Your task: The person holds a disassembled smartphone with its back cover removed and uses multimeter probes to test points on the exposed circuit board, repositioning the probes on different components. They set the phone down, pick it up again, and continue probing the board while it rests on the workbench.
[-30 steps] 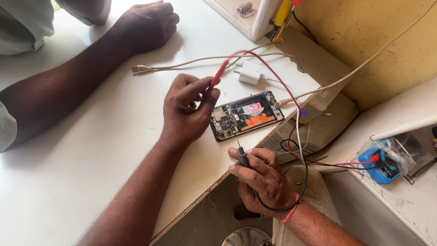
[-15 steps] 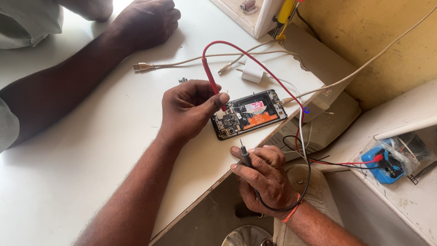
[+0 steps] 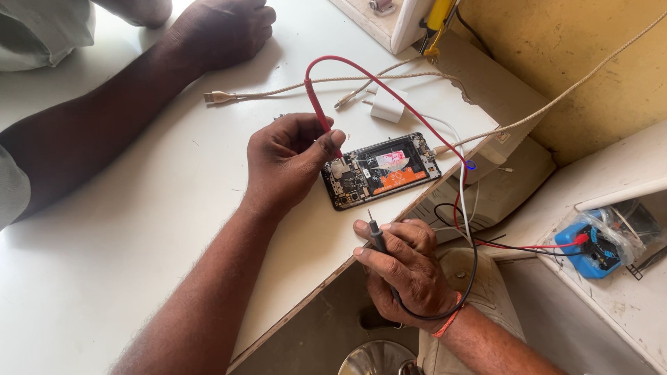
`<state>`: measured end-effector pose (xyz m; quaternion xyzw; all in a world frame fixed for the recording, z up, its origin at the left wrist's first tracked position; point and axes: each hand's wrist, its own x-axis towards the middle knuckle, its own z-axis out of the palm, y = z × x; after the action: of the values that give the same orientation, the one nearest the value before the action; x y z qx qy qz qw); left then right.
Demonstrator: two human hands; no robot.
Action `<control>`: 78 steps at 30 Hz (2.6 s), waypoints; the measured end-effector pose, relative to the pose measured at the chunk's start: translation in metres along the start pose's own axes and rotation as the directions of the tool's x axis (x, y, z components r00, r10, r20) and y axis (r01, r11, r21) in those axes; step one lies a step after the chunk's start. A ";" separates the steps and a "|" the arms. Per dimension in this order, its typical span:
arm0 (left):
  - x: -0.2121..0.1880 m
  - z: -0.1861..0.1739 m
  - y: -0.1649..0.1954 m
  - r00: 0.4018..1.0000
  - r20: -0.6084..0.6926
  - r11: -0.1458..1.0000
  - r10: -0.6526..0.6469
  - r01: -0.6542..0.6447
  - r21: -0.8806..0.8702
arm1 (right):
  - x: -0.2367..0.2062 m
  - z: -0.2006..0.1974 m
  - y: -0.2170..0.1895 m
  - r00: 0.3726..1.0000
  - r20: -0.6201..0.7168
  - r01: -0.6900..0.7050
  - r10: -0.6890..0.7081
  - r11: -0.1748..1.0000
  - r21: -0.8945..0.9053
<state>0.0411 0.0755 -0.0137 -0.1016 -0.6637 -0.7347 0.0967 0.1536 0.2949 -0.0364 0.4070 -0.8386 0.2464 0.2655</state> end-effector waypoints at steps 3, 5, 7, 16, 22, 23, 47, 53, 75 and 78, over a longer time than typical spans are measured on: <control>0.000 -0.001 -0.001 1.000 -0.017 0.999 0.022 -0.021 0.029 | 0.000 0.000 0.000 1.000 -0.005 0.009 -0.009 1.000 -0.005; 0.001 -0.001 -0.002 0.999 -0.031 0.998 0.017 -0.016 0.055 | 0.000 0.000 0.000 1.000 -0.002 0.013 -0.013 1.000 0.000; 0.001 -0.002 -0.002 0.999 -0.040 0.998 0.019 -0.016 0.062 | 0.001 0.000 0.000 1.000 0.002 0.016 -0.016 1.000 -0.002; 0.003 -0.002 -0.001 0.999 -0.039 0.998 0.028 -0.027 0.049 | 0.001 0.000 0.000 1.000 0.003 0.011 -0.011 1.000 0.004; 0.002 -0.003 -0.002 0.999 -0.032 0.998 0.029 -0.027 0.054 | 0.000 0.001 0.000 1.000 0.004 0.007 -0.007 1.000 0.004; 0.001 -0.003 -0.002 0.999 -0.032 0.998 0.031 -0.029 0.061 | 0.000 0.001 0.000 1.000 0.004 0.006 -0.006 1.000 0.004; 0.000 -0.001 0.000 1.000 0.003 0.998 0.025 -0.025 0.049 | -0.001 -0.002 -0.001 1.000 0.008 -0.002 0.002 1.000 0.024; -0.001 0.001 0.001 1.000 -0.004 0.999 0.000 0.000 0.050 | -0.001 -0.004 -0.001 1.000 0.017 -0.006 0.005 0.999 0.034; 0.000 0.002 0.004 1.000 0.008 0.996 -0.015 0.014 0.084 | 0.002 -0.007 -0.005 1.000 0.028 -0.012 0.012 0.999 0.033; 0.000 0.006 0.005 0.999 -0.034 0.988 -0.001 0.006 0.154 | 0.004 -0.010 -0.005 1.000 0.020 0.001 -0.001 1.000 -0.013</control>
<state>0.0428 0.0806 -0.0084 -0.0802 -0.7169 -0.6830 0.1143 0.1585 0.2965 -0.0254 0.4080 -0.8426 0.2366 0.2601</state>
